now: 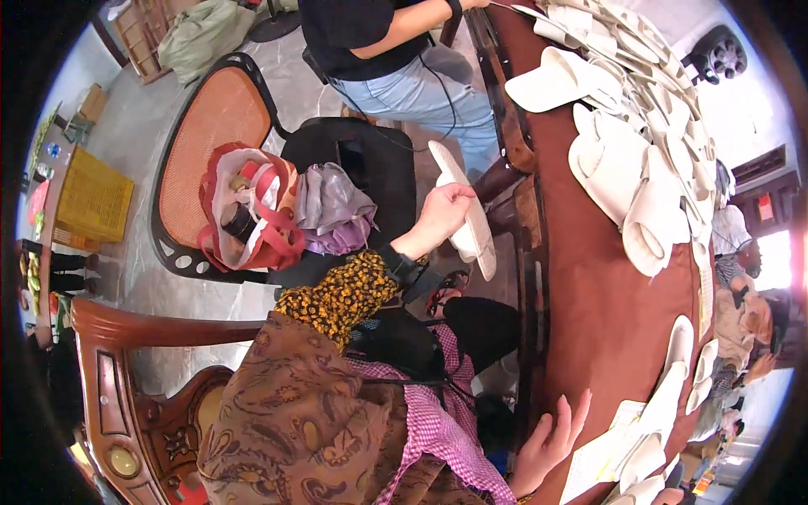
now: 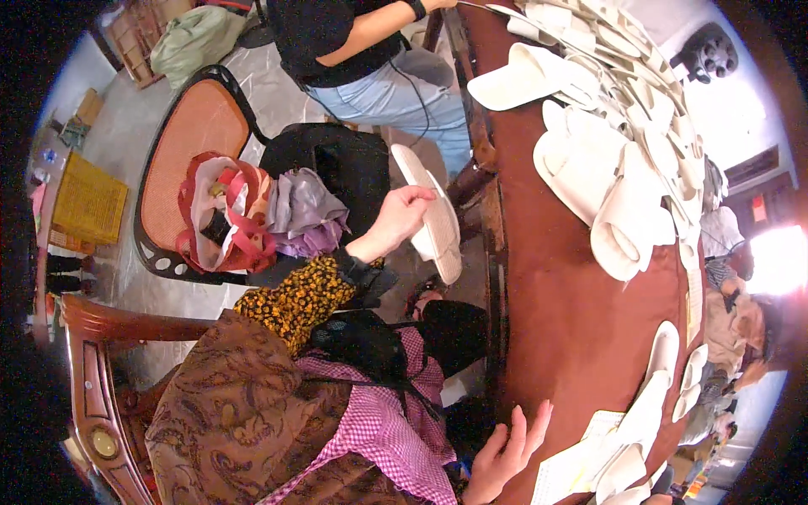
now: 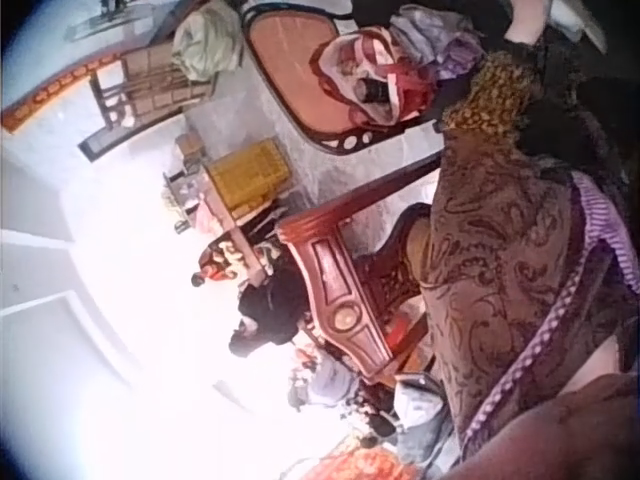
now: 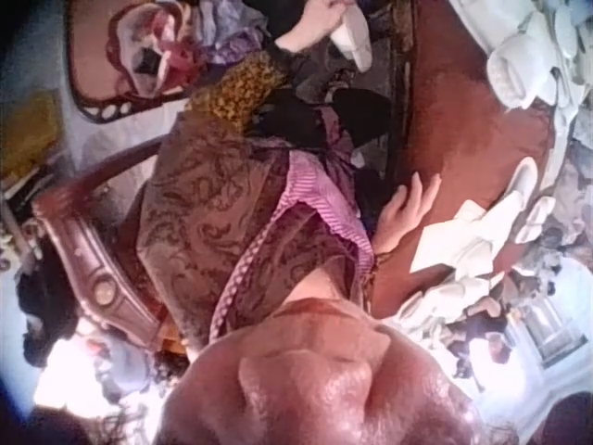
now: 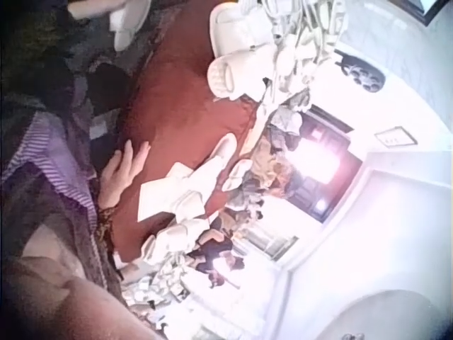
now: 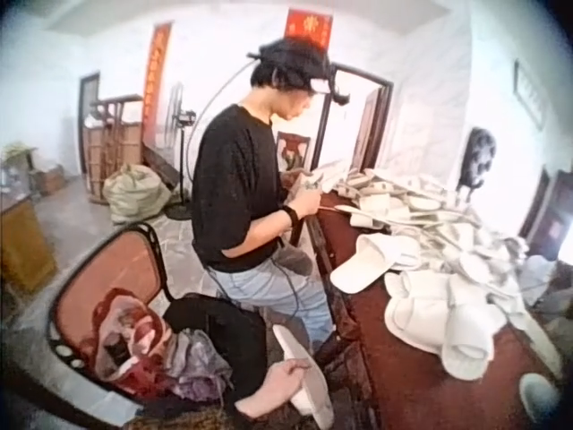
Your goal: Applying size labels and sorting white slippers at a manufacturing table.
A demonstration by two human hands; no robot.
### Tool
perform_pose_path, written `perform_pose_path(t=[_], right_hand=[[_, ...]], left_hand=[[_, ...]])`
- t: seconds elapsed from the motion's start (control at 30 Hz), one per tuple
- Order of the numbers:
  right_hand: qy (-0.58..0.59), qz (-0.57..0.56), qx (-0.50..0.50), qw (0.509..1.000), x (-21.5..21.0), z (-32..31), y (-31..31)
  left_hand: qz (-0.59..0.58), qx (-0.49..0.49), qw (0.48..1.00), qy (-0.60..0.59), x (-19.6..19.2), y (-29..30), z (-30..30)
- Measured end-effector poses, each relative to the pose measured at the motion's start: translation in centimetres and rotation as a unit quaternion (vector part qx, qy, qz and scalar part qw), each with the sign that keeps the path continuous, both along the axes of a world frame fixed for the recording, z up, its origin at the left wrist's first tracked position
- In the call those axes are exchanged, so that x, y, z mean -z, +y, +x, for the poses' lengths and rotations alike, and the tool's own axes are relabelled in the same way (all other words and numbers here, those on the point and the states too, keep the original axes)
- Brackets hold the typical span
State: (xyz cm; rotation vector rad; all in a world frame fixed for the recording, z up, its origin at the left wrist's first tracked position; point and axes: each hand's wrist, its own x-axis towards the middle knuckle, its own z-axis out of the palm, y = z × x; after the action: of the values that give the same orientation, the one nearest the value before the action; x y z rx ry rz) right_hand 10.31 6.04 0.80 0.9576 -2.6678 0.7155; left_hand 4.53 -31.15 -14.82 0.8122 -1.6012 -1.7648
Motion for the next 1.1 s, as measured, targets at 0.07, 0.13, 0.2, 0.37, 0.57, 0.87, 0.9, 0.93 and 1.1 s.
perform_pose_path(t=[0.07, 0.13, 0.2, 0.37, 0.57, 0.87, 0.9, 0.93, 1.1], right_hand=[[0.007, 0.007, 0.016, 1.0, -0.2, 0.3, 0.4], [0.011, 0.002, 0.027, 1.0, -0.6, 0.9, 0.5], [0.017, -0.006, 0.048, 0.999, -0.9, 1.3, 0.9], [0.013, -0.038, 0.023, 0.999, -1.2, 1.4, 2.5], [0.012, -0.089, 0.06, 0.994, -0.5, 1.7, 4.1], [-0.001, -0.126, 0.078, 0.989, 0.2, 3.9, 6.5], [0.001, -0.13, 0.089, 0.988, 0.3, 4.1, 6.7], [0.007, -0.129, 0.085, 0.988, 0.5, 4.3, 6.9], [0.015, -0.13, 0.09, 0.987, 1.1, 4.7, 7.3]], left_hand=[[0.048, 0.025, 0.998, 0.038, -3.7, 0.7, 1.2], [0.101, 0.043, 0.99, 0.094, -7.1, 0.9, 2.8], [0.063, 0.048, 0.99, 0.116, -9.4, 0.7, 4.2], [0.037, 0.04, 0.978, 0.2, -16.5, 0.3, 6.0], [0.041, 0.102, 0.954, 0.278, -23.9, -0.2, 6.5], [-0.021, 0.208, 0.904, 0.373, -33.8, 3.2, -0.2], [-0.027, 0.213, 0.896, 0.388, -33.8, 3.0, -2.4], [-0.017, 0.207, 0.9, 0.382, -34.2, 3.1, -4.0], [-0.019, 0.203, 0.902, 0.38, -34.4, 3.2, -12.6]])
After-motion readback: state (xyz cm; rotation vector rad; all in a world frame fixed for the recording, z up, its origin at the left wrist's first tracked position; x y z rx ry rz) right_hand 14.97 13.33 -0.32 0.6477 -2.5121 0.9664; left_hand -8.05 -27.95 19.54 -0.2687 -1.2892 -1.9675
